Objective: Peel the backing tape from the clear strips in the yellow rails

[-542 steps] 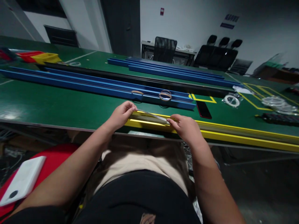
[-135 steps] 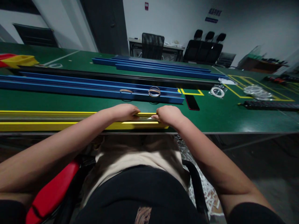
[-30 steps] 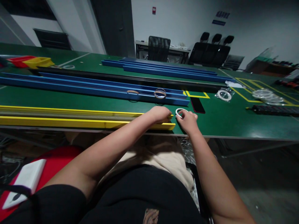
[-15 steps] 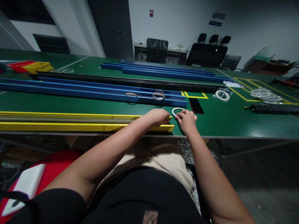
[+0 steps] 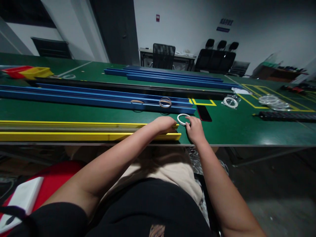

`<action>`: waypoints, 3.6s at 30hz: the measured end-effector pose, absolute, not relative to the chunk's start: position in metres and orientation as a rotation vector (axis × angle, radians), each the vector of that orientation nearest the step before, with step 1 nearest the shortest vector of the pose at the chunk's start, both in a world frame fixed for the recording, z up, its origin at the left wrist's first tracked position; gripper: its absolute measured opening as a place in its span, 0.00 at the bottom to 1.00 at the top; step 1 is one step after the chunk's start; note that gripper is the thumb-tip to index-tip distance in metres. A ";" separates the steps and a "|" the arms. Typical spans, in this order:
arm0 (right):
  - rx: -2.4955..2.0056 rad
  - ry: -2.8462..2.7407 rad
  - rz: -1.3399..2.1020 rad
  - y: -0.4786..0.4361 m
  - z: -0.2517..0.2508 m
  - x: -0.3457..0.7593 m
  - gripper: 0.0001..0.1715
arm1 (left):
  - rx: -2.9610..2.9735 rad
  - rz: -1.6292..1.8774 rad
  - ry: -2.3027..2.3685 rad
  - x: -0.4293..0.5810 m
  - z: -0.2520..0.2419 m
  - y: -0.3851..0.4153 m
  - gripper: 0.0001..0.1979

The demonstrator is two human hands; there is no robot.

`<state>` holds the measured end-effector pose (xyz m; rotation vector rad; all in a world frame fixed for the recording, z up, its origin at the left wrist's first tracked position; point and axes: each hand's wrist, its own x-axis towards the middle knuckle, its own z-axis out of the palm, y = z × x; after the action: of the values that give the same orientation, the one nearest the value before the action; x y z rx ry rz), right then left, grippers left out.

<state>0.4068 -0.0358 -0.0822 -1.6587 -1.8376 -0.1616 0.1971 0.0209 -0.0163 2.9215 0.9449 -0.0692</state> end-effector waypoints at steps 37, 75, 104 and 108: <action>-1.634 -1.698 -0.083 -0.039 -0.075 0.406 0.16 | 2.893 -0.041 1.015 0.194 -0.017 0.014 0.15; -1.791 -2.525 -0.141 -0.058 -0.004 0.276 0.43 | 2.514 0.094 1.481 -0.005 -0.005 0.009 0.26; -2.275 -2.078 -0.092 -0.079 -0.012 0.469 0.26 | 2.876 0.433 1.456 0.096 -0.010 -0.034 0.26; -2.458 -1.904 -0.069 -0.085 -0.007 0.482 0.28 | 2.788 0.331 1.742 0.058 -0.018 -0.024 0.30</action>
<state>0.4819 -0.0851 -0.0074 -2.4581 -1.9037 -0.0692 0.0582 -0.0235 -0.0178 2.7880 1.7416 0.3309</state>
